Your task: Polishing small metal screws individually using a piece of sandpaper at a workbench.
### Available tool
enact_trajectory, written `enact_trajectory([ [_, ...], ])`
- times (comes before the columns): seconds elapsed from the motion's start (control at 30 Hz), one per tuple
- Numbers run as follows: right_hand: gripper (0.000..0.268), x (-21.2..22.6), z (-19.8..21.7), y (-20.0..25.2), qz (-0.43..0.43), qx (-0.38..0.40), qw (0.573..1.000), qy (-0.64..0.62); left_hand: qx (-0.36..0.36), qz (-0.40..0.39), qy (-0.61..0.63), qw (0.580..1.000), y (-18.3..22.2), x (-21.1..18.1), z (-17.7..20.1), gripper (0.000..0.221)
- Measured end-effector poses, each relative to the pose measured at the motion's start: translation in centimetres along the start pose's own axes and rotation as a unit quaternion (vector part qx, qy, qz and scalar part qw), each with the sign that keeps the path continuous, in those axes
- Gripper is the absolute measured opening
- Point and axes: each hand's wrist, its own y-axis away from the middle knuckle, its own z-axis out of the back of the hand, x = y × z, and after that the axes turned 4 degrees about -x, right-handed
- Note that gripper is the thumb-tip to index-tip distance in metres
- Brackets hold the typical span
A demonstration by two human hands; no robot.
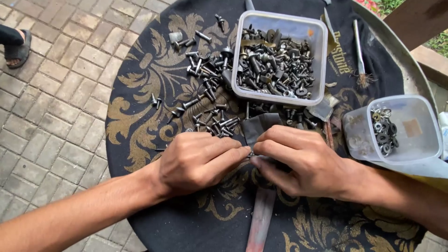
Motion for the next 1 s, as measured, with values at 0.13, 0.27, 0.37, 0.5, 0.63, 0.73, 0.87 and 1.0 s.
enact_trajectory([
  [0.13, 0.01, -0.1, -0.1, 0.1, 0.0, -0.01, 1.0, 0.002, -0.007, 0.007, 0.005, 1.0, 0.1, 0.0, -0.3, 0.017],
  [0.27, 0.009, 0.0, -0.3, 0.4, -0.022, -0.002, 1.0, 0.0, -0.001, 0.026, -0.004, 1.0, 0.2, -0.4, -0.5, 0.014],
  [0.37, 0.009, 0.0, -0.3, 0.4, -0.023, -0.004, 1.0, 0.006, 0.001, 0.03, -0.008, 1.0, -0.1, -0.4, -0.4, 0.015],
  [0.5, 0.012, 0.1, -0.1, 0.5, -0.025, -0.006, 0.999, 0.02, 0.009, 0.05, -0.005, 0.999, 0.3, -0.2, -0.6, 0.015],
  [0.63, 0.013, 0.0, 0.0, 0.6, -0.024, -0.006, 0.999, 0.021, 0.027, 0.06, 0.003, 0.998, 0.2, -0.3, -0.4, 0.017],
  [0.73, 0.016, -0.1, 0.3, 0.6, -0.032, -0.01, 0.999, 0.01, 0.017, 0.073, -0.002, 0.997, -0.2, -0.2, -0.4, 0.014],
  [0.87, 0.015, -0.2, 0.3, 0.6, -0.033, -0.019, 0.999, 0.009, 0.017, 0.108, 0.047, 0.993, -0.4, -0.1, -0.3, 0.01],
  [1.0, 0.02, 0.2, 0.3, 0.2, -0.023, -0.043, 0.998, 0.028, 0.009, 0.114, 0.07, 0.991, -0.6, -0.1, 0.0, 0.008],
])
